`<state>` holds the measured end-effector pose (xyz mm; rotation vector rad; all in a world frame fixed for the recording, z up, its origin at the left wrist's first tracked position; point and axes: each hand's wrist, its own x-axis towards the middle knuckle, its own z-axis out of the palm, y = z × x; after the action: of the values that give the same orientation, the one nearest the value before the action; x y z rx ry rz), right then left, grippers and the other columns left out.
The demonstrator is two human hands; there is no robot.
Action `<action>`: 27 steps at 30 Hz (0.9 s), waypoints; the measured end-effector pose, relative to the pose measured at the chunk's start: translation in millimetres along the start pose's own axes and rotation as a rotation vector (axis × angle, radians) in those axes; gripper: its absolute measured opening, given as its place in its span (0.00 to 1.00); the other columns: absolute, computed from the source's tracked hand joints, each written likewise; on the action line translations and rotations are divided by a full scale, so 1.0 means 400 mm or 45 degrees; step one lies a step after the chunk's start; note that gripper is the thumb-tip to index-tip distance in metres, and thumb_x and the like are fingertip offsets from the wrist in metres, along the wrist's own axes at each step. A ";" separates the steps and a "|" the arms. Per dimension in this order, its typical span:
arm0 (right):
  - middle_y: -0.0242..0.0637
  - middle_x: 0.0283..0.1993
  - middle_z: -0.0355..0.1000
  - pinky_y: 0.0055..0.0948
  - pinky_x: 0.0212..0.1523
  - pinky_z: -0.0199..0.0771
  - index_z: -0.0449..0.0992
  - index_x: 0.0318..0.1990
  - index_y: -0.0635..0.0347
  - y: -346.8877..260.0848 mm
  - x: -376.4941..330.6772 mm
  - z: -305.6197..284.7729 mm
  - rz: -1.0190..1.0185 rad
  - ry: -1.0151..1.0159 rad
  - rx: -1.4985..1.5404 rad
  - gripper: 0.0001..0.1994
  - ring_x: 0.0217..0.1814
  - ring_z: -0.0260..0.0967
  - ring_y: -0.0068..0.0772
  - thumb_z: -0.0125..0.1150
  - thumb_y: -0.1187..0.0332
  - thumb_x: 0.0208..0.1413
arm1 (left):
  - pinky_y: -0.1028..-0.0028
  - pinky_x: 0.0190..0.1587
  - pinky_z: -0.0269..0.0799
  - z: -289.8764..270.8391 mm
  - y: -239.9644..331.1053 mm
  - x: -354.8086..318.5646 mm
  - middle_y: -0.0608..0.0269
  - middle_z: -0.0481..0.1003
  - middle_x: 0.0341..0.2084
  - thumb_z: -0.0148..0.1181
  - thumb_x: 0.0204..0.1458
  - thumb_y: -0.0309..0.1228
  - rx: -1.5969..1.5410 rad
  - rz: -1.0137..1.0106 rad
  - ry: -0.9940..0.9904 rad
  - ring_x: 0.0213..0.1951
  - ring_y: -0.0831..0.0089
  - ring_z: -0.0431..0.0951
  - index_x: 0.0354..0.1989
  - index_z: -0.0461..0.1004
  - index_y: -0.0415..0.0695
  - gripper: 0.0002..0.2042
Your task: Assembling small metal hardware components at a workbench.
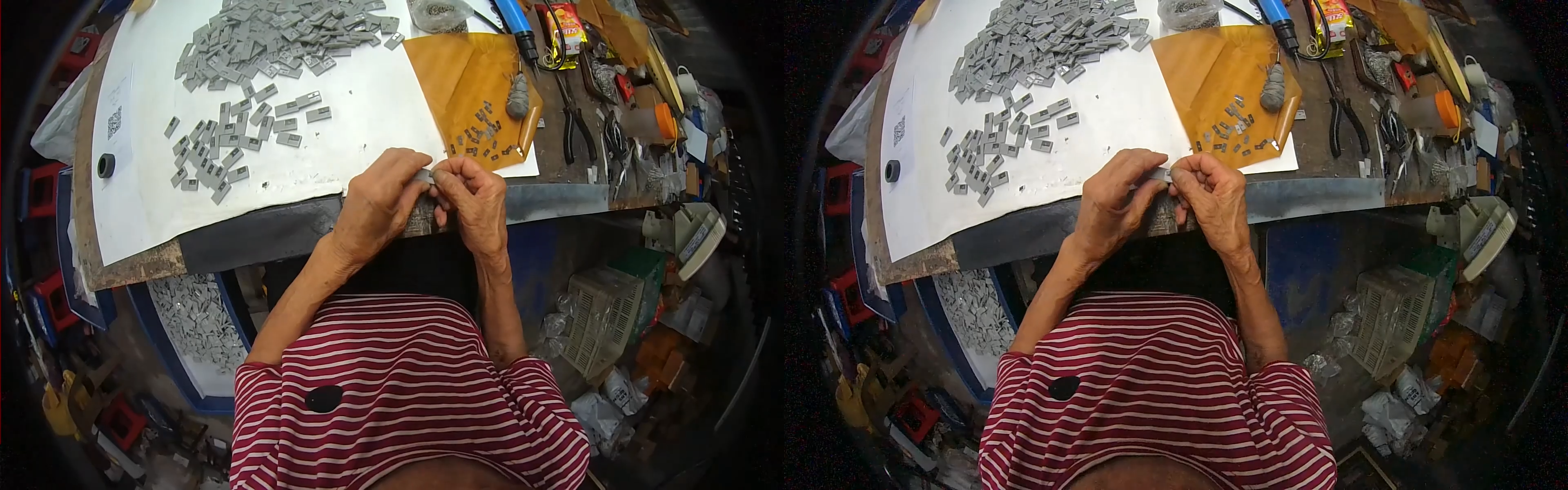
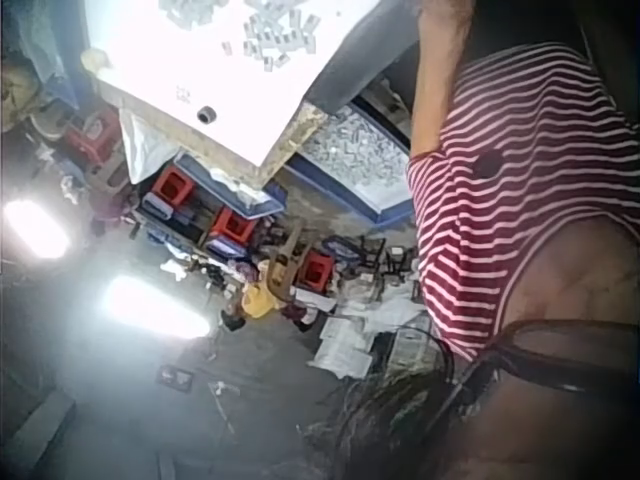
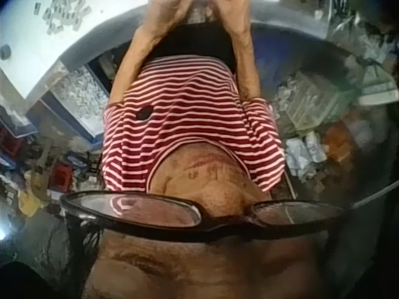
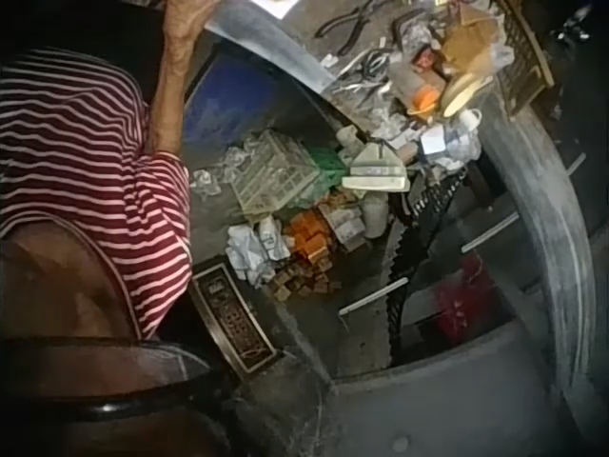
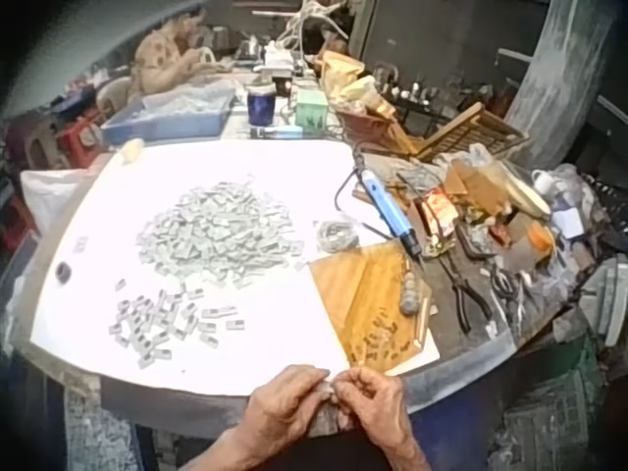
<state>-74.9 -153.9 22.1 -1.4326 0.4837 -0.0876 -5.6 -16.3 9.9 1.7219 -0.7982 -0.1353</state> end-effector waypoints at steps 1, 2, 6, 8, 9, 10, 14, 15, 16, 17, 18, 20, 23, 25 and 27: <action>0.33 0.22 0.68 0.15 0.16 0.64 0.71 0.32 0.69 -0.001 0.003 -0.003 0.008 0.009 0.010 0.05 0.17 0.62 0.16 0.54 0.74 0.54 | 0.74 0.34 0.72 0.000 -0.004 0.004 0.54 0.74 0.31 0.59 0.42 0.17 0.059 0.060 -0.006 0.33 0.65 0.76 0.39 0.71 0.36 0.13; 0.33 0.22 0.68 0.15 0.16 0.64 0.71 0.32 0.69 -0.001 0.003 -0.004 0.018 0.020 0.020 0.05 0.17 0.62 0.16 0.54 0.74 0.54 | 0.73 0.33 0.72 0.001 -0.008 0.003 0.52 0.73 0.31 0.59 0.42 0.16 0.115 0.118 -0.014 0.32 0.62 0.76 0.39 0.71 0.36 0.13; 0.33 0.22 0.68 0.14 0.16 0.62 0.71 0.33 0.69 -0.003 0.013 -0.007 0.011 0.044 -0.032 0.05 0.17 0.62 0.17 0.54 0.74 0.54 | 0.72 0.33 0.72 0.009 -0.022 0.008 0.53 0.73 0.30 0.59 0.42 0.17 0.129 0.124 -0.031 0.32 0.61 0.76 0.38 0.71 0.37 0.12; 0.33 0.22 0.68 0.14 0.16 0.60 0.71 0.33 0.69 -0.002 0.019 0.000 0.004 0.054 0.090 0.05 0.16 0.60 0.16 0.54 0.74 0.54 | 0.66 0.30 0.69 0.010 -0.021 0.011 0.52 0.70 0.27 0.57 0.43 0.19 0.107 0.155 0.006 0.29 0.57 0.73 0.36 0.69 0.37 0.10; 0.32 0.22 0.68 0.14 0.16 0.60 0.71 0.33 0.68 -0.007 0.022 0.009 -0.006 0.059 0.092 0.05 0.16 0.60 0.16 0.54 0.74 0.53 | 0.68 0.30 0.70 0.002 -0.018 0.012 0.53 0.72 0.27 0.59 0.43 0.19 0.152 0.161 0.021 0.29 0.58 0.74 0.37 0.70 0.37 0.11; 0.32 0.22 0.68 0.14 0.16 0.59 0.71 0.33 0.68 -0.016 0.024 0.019 -0.019 0.057 0.098 0.05 0.16 0.59 0.16 0.55 0.74 0.53 | 0.71 0.30 0.72 -0.009 -0.012 0.016 0.53 0.74 0.27 0.60 0.43 0.20 0.205 0.168 0.040 0.28 0.60 0.76 0.37 0.72 0.37 0.11; 0.29 0.22 0.65 0.15 0.16 0.56 0.71 0.31 0.65 0.001 0.012 0.048 0.007 0.057 0.190 0.04 0.18 0.58 0.15 0.55 0.72 0.52 | 0.67 0.29 0.69 -0.036 -0.016 -0.019 0.50 0.71 0.27 0.57 0.47 0.24 0.206 0.213 0.055 0.28 0.56 0.73 0.38 0.70 0.36 0.10; 0.29 0.22 0.65 0.15 0.15 0.55 0.70 0.32 0.64 0.006 0.007 0.046 0.052 0.101 0.225 0.04 0.17 0.56 0.15 0.55 0.72 0.51 | 0.67 0.29 0.69 -0.045 0.009 -0.023 0.51 0.71 0.27 0.56 0.47 0.24 0.198 0.216 -0.008 0.28 0.56 0.73 0.38 0.69 0.36 0.10; 0.28 0.21 0.63 0.15 0.14 0.54 0.69 0.32 0.63 -0.007 -0.002 0.060 -0.007 0.087 0.250 0.04 0.17 0.55 0.14 0.55 0.73 0.51 | 0.67 0.30 0.69 -0.032 -0.001 -0.038 0.52 0.71 0.27 0.55 0.48 0.24 0.094 0.182 0.083 0.28 0.57 0.73 0.38 0.69 0.36 0.09; 0.28 0.20 0.62 0.15 0.13 0.52 0.68 0.32 0.63 -0.007 -0.007 0.055 -0.019 0.113 0.250 0.03 0.16 0.54 0.14 0.54 0.74 0.51 | 0.69 0.29 0.69 -0.021 0.002 -0.038 0.52 0.71 0.26 0.56 0.47 0.24 -0.062 0.096 0.080 0.28 0.62 0.74 0.38 0.70 0.37 0.09; 0.27 0.20 0.62 0.14 0.13 0.51 0.68 0.31 0.63 0.015 -0.003 0.039 -0.104 0.080 0.243 0.03 0.15 0.53 0.14 0.54 0.74 0.51 | 0.72 0.28 0.69 -0.007 0.003 -0.038 0.53 0.71 0.24 0.55 0.48 0.24 -0.216 -0.012 0.052 0.27 0.68 0.75 0.37 0.70 0.37 0.08; 0.29 0.21 0.62 0.14 0.13 0.50 0.67 0.30 0.63 0.019 -0.007 0.039 -0.137 0.035 0.200 0.03 0.16 0.55 0.14 0.54 0.75 0.50 | 0.77 0.28 0.69 -0.001 0.016 -0.045 0.59 0.74 0.22 0.52 0.50 0.24 -0.524 -0.234 0.044 0.25 0.79 0.73 0.35 0.70 0.36 0.06; 0.29 0.19 0.61 0.15 0.14 0.51 0.68 0.29 0.63 0.041 -0.006 0.062 -0.216 0.032 0.052 0.02 0.15 0.54 0.16 0.53 0.75 0.49 | 0.79 0.24 0.67 -0.015 0.035 -0.069 0.66 0.73 0.23 0.53 0.50 0.25 -0.973 -0.433 0.103 0.23 0.84 0.72 0.32 0.69 0.36 0.05; 0.31 0.19 0.62 0.16 0.15 0.53 0.68 0.30 0.63 0.027 -0.010 0.083 -0.221 -0.042 0.064 0.02 0.16 0.56 0.17 0.53 0.75 0.49 | 0.82 0.27 0.67 -0.039 0.039 -0.074 0.66 0.71 0.23 0.57 0.48 0.25 -0.811 -0.431 0.141 0.25 0.85 0.70 0.31 0.68 0.36 0.06; 0.31 0.19 0.63 0.15 0.15 0.55 0.67 0.31 0.66 0.033 -0.006 0.086 -0.315 -0.150 0.046 0.04 0.16 0.58 0.17 0.53 0.74 0.50 | 0.84 0.30 0.65 -0.044 0.030 -0.082 0.69 0.70 0.22 0.59 0.45 0.25 -0.739 -0.433 0.215 0.27 0.86 0.69 0.30 0.69 0.36 0.07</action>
<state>-67.2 -119.1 12.1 -1.4479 0.2062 -0.2079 -27.3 15.6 16.1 1.2763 -0.2903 -0.4057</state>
